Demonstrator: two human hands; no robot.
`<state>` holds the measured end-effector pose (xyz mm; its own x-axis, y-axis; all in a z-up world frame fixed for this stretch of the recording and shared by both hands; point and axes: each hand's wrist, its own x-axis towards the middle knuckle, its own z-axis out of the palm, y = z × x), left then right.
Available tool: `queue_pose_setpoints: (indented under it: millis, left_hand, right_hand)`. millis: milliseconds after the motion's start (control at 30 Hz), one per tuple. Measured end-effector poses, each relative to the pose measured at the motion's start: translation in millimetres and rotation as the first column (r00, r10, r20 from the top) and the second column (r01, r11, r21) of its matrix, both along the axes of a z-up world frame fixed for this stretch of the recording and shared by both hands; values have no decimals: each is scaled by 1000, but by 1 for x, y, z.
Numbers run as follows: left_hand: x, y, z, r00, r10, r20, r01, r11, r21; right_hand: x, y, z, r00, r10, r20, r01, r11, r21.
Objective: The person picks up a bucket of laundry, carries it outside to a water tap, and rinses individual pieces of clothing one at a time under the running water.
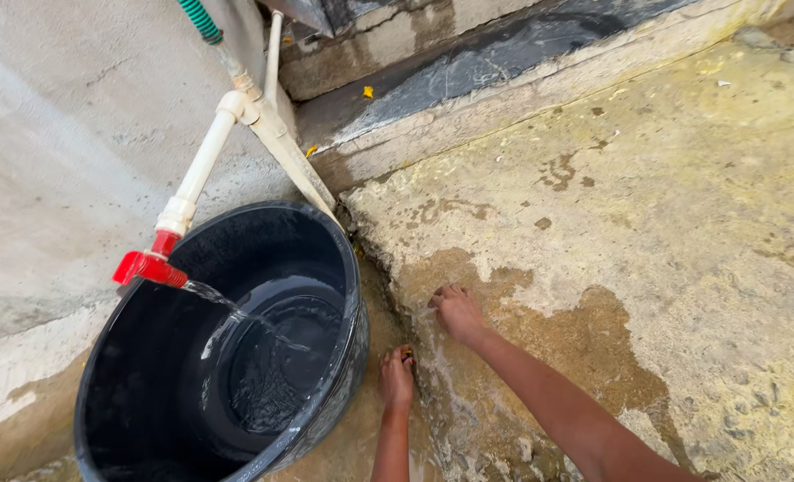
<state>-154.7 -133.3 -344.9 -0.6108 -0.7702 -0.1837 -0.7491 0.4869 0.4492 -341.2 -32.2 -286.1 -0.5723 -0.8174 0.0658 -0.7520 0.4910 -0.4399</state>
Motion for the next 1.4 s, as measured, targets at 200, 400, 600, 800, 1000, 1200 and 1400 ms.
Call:
queue_pose_setpoints:
  millis: [200,400,600,800,1000,1200,1400]
  left_hand:
    - [6,-8,-22,997,-59,-46,51,986,-158]
    - [0,3,-9,998,-56,-31,49,980,-193]
    - [3,8,17,1000,-24,-15,21,986,-168]
    - [-8,9,14,845,157,-510,-117,987,111]
    - [-21,11,31,664,365,-652,-210,929,306]
    - [-15,19,66,734,349,-583,-245,936,252]
    - [-5,15,83,791,98,-604,-122,993,2]
  right_hand:
    - [15,-7,-1,998,55,4,-55,998,29]
    - [23,-5,-1,991,134,7,-135,988,71]
    - [28,-11,-19,987,162,22,-163,983,88]
    - [26,-23,-28,950,150,275,-112,982,-149]
    - [34,-34,5,794,41,607,-15,999,-48]
    - [35,-32,8,838,153,523,-66,981,-182]
    - [24,-36,-20,806,143,574,-42,982,-185]
